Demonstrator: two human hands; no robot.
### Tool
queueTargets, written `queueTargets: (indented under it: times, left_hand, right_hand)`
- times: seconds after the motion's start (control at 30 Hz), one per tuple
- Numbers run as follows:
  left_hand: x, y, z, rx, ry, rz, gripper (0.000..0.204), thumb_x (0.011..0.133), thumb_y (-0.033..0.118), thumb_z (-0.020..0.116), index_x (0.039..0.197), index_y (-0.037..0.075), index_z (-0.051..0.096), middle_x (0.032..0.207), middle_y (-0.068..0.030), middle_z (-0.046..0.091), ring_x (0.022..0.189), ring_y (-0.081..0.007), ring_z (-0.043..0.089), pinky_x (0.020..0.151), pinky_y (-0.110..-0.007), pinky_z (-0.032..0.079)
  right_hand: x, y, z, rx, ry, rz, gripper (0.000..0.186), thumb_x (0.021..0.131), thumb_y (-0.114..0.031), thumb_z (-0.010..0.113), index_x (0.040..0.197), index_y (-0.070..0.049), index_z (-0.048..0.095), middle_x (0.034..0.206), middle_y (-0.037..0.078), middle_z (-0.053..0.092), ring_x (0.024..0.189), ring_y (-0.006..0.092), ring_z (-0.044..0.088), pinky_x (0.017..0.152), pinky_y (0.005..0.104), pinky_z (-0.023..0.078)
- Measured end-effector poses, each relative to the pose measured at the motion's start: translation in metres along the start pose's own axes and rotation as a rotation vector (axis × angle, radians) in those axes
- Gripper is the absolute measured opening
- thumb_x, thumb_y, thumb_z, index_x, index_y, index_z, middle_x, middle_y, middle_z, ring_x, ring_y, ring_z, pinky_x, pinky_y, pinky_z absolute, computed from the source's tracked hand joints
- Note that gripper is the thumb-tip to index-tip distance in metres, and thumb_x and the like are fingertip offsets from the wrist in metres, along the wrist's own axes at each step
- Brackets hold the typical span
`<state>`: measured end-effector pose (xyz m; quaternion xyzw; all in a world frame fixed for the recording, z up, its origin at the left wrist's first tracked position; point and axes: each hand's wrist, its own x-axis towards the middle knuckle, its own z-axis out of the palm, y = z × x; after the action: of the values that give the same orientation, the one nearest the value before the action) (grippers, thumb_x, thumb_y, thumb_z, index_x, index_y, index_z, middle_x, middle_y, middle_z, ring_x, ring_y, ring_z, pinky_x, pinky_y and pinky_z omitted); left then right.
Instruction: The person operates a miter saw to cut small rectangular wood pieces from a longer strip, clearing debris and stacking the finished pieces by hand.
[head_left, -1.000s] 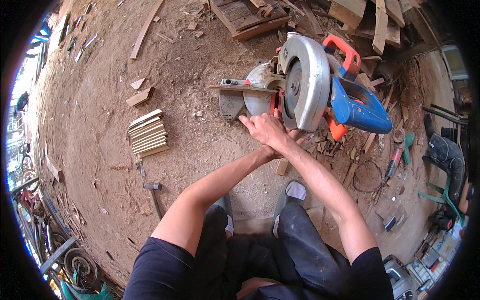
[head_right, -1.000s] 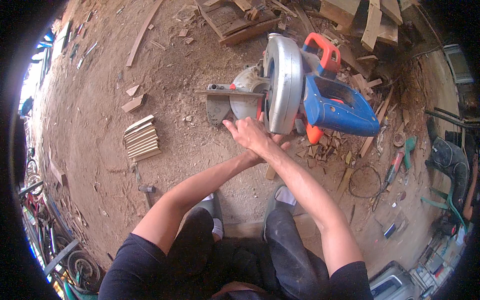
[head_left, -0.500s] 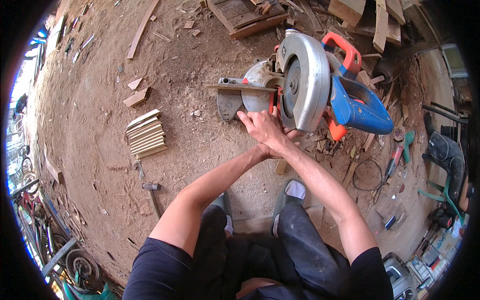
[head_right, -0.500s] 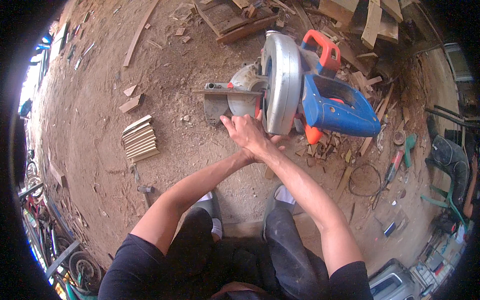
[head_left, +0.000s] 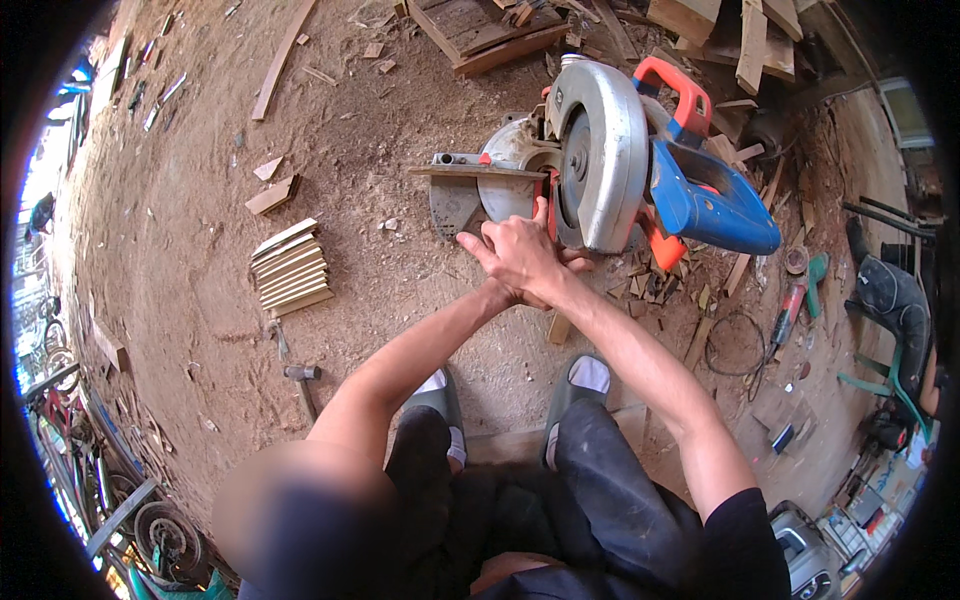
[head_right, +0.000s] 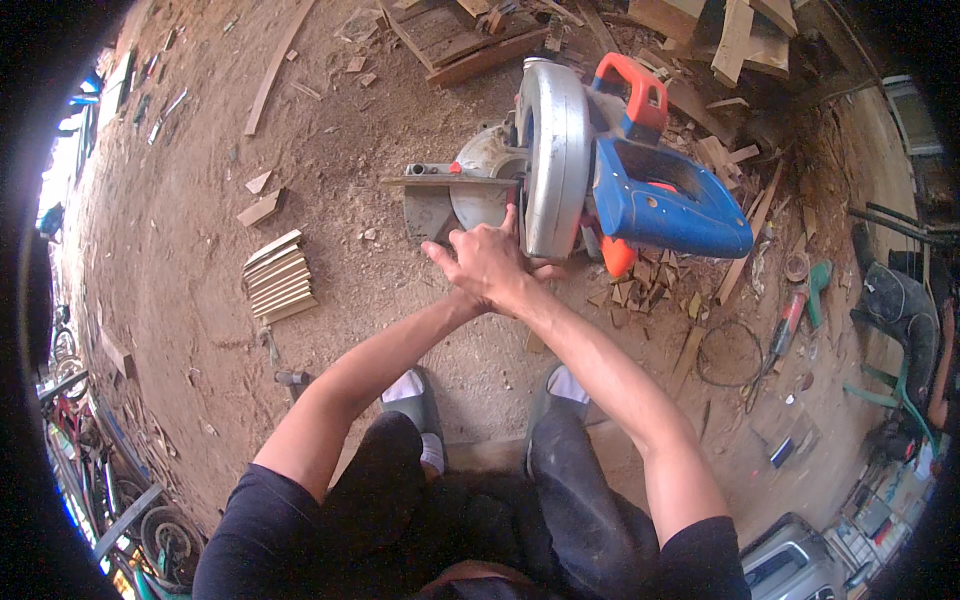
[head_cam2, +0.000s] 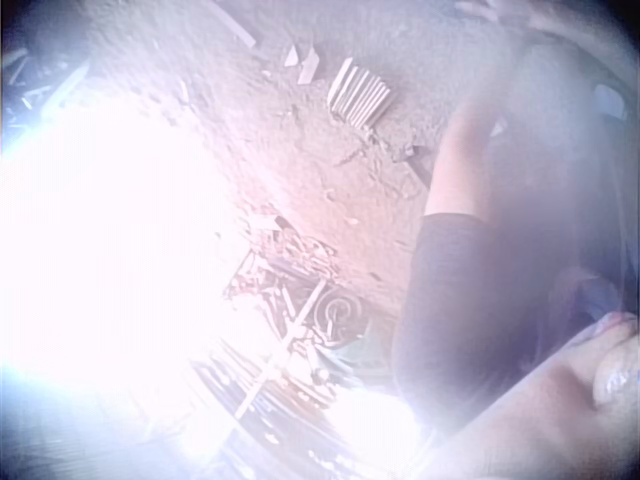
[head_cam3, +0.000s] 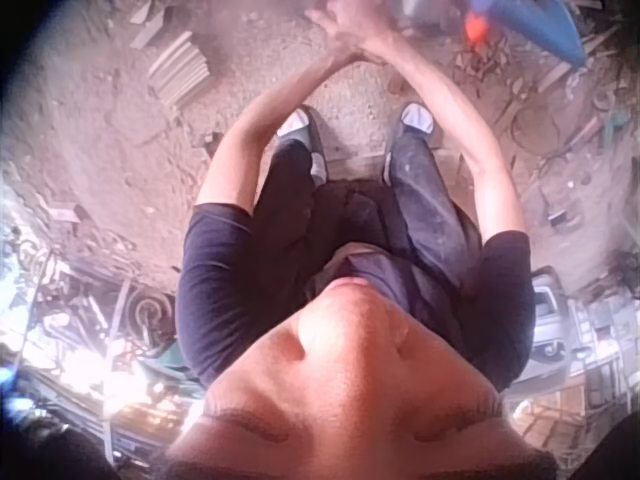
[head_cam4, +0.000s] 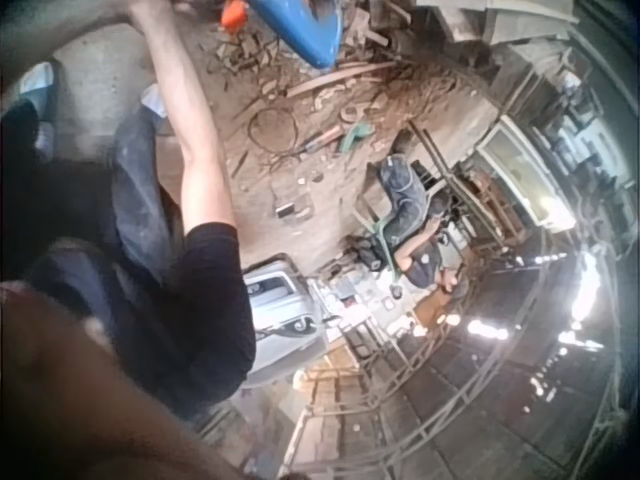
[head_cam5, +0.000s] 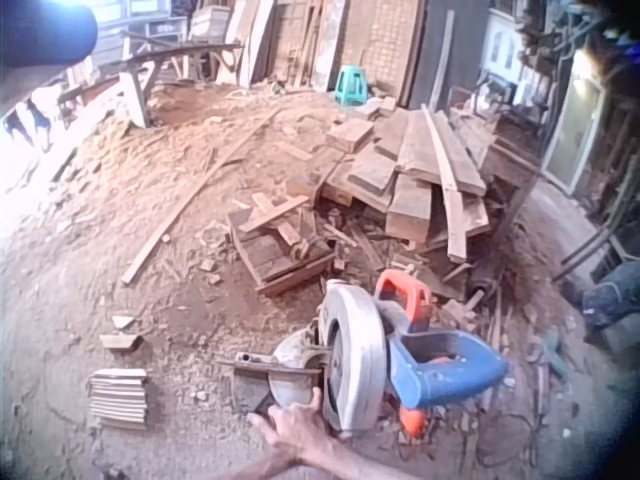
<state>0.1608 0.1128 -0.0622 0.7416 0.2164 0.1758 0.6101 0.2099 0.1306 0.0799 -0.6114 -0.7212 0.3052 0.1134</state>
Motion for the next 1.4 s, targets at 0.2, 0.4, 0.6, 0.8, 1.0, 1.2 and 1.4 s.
queueTargets:
  times: [0.2, 0.4, 0.6, 0.8, 1.0, 1.2, 1.4]
  left_hand:
    - [-0.051, -0.056, -0.025, 0.318, 0.142, 0.059, 0.054, 0.093, 0.038, 0.062, 0.143, 0.020, 0.052, 0.127, -0.0055, 0.060, 0.124, -0.0231, 0.054, 0.115, -0.049, 0.034]
    - [-0.033, 0.058, -0.068, 0.894, 0.221, 0.218, 0.042, 0.075, 0.027, 0.071, 0.114, 0.014, 0.067, 0.108, -0.0046, 0.061, 0.106, -0.0249, 0.056, 0.096, -0.041, 0.043]
    - [0.002, 0.059, -0.070, 0.947, 0.422, -0.079, 0.028, 0.083, 0.026, 0.071, 0.106, 0.012, 0.065, 0.101, -0.0082, 0.064, 0.101, -0.0272, 0.062, 0.085, -0.042, 0.045]
    - [0.019, 0.072, -0.071, 0.995, 0.246, -0.193, 0.049, 0.073, 0.039, 0.080, 0.111, 0.010, 0.071, 0.118, -0.0122, 0.069, 0.112, -0.0270, 0.064, 0.091, -0.043, 0.044]
    - [0.024, 0.068, -0.069, 1.018, 0.236, -0.199, 0.040, 0.070, 0.037, 0.084, 0.105, 0.020, 0.076, 0.099, -0.0080, 0.074, 0.100, -0.0256, 0.070, 0.088, -0.045, 0.042]
    - [0.029, 0.062, -0.070, 0.939, 0.234, -0.291, 0.041, 0.066, 0.036, 0.088, 0.097, 0.012, 0.079, 0.085, -0.0099, 0.075, 0.088, -0.0273, 0.072, 0.089, -0.044, 0.042]
    - [0.027, 0.058, -0.068, 0.938, 0.302, -0.119, 0.024, 0.078, 0.021, 0.072, 0.101, 0.016, 0.069, 0.086, -0.0068, 0.073, 0.084, -0.0294, 0.070, 0.081, -0.047, 0.042]
  right_hand:
    - [-0.042, -0.015, -0.001, 0.162, -0.019, -0.248, 0.039, 0.099, -0.038, 0.056, 0.095, -0.001, 0.071, 0.111, 0.021, 0.069, 0.112, 0.0336, 0.065, 0.118, 0.0690, 0.015]
    - [-0.109, 0.032, -0.005, 0.105, 0.280, -0.356, 0.020, 0.091, -0.013, 0.063, 0.108, -0.002, 0.064, 0.134, 0.017, 0.056, 0.128, 0.0356, 0.052, 0.116, 0.0563, 0.033]
    - [-0.134, 0.059, 0.019, 0.238, 0.263, -0.149, 0.016, 0.094, -0.014, 0.062, 0.104, -0.002, 0.066, 0.126, 0.016, 0.059, 0.118, 0.0358, 0.057, 0.104, 0.0496, 0.042]
    - [-0.145, 0.061, 0.026, 0.278, 0.213, -0.120, 0.015, 0.095, -0.013, 0.062, 0.102, -0.001, 0.068, 0.123, 0.017, 0.061, 0.112, 0.0369, 0.060, 0.099, 0.0461, 0.046]
    - [-0.145, 0.065, 0.028, 0.291, 0.220, -0.126, 0.016, 0.094, -0.013, 0.064, 0.098, 0.000, 0.070, 0.122, 0.015, 0.062, 0.111, 0.0351, 0.061, 0.097, 0.0454, 0.047]
    - [-0.141, 0.070, 0.034, 0.239, 0.279, -0.166, 0.016, 0.093, -0.014, 0.064, 0.095, 0.002, 0.069, 0.113, 0.015, 0.064, 0.108, 0.0342, 0.062, 0.094, 0.0436, 0.048]
    - [-0.138, 0.070, 0.030, 0.277, 0.302, -0.171, 0.016, 0.093, -0.012, 0.063, 0.096, 0.003, 0.068, 0.107, 0.016, 0.065, 0.103, 0.0356, 0.063, 0.091, 0.0445, 0.049]
